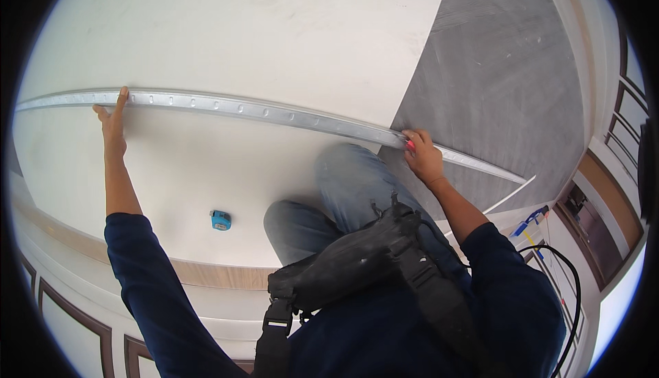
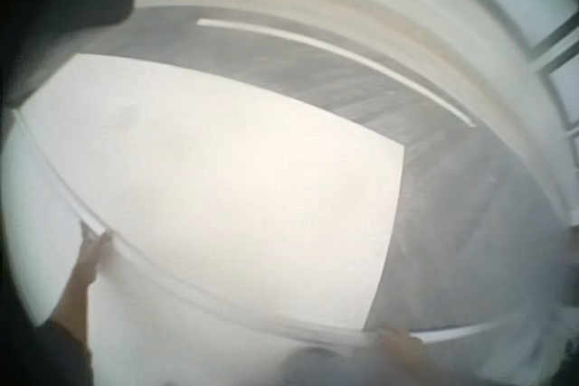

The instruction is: The person uses a utility knife and a metal straightedge to score and cut a large sheet of drywall. They measure the board, align the straightedge, and make multiple scoring passes to sever the material. The person then snaps the board along the scored line and cuts the paper backing on the reverse side.

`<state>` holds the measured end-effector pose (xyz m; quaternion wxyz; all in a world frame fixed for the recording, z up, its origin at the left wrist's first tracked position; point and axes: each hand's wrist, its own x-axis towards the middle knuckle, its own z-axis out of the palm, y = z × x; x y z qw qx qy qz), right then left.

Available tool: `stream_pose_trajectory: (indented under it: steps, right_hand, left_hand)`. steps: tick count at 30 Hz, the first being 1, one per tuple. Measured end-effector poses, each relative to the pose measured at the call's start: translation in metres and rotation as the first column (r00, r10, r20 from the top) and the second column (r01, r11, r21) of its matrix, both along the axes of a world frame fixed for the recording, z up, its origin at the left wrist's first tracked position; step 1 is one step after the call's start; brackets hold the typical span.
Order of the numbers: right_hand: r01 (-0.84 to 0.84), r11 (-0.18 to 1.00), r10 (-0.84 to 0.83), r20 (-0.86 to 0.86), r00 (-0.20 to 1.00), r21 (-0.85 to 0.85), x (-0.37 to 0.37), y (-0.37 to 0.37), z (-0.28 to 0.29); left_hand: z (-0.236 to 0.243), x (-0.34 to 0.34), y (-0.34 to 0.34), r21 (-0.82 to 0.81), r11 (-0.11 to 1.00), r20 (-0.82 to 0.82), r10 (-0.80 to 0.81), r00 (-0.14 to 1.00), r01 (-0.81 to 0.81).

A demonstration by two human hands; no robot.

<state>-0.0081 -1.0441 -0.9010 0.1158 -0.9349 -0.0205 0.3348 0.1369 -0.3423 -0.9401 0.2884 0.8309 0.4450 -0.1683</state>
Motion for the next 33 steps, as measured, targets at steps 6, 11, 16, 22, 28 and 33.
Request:
stream_pose_trajectory:
  steps: [6,11,16,22,28,33]
  right_hand:
    - [-0.035,0.999,0.034,0.119,0.992,0.004,0.004,-0.004,0.002]
    - [-0.018,1.0,0.017,0.12,0.993,0.013,0.001,-0.002,-0.001]
    - [-0.011,1.0,0.011,0.108,0.994,-0.001,-0.001,0.002,-0.002]
    - [-0.008,1.0,0.007,0.109,0.994,0.012,-0.003,0.0,-0.005]
    - [0.003,1.0,-0.003,0.115,0.993,-0.001,-0.001,-0.004,-0.006]
    - [-0.011,0.977,-0.017,0.133,0.991,0.212,0.02,0.008,-0.001]
  left_hand:
    - [0.002,-0.001,-0.006,0.055,0.998,0.033,0.023,0.999,-0.025]
    - [-0.008,-0.007,-0.001,0.143,0.99,0.02,-0.002,1.0,-0.001]
    - [-0.013,-0.012,0.005,0.177,0.984,0.006,0.002,1.0,-0.003]
    - [-0.016,-0.012,0.003,0.182,0.983,0.024,0.008,1.0,-0.012]
    - [-0.025,-0.008,0.003,0.184,0.983,0.024,-0.016,1.0,0.011]
    - [-0.061,-0.068,0.078,0.348,0.932,0.013,-0.115,0.993,0.103]
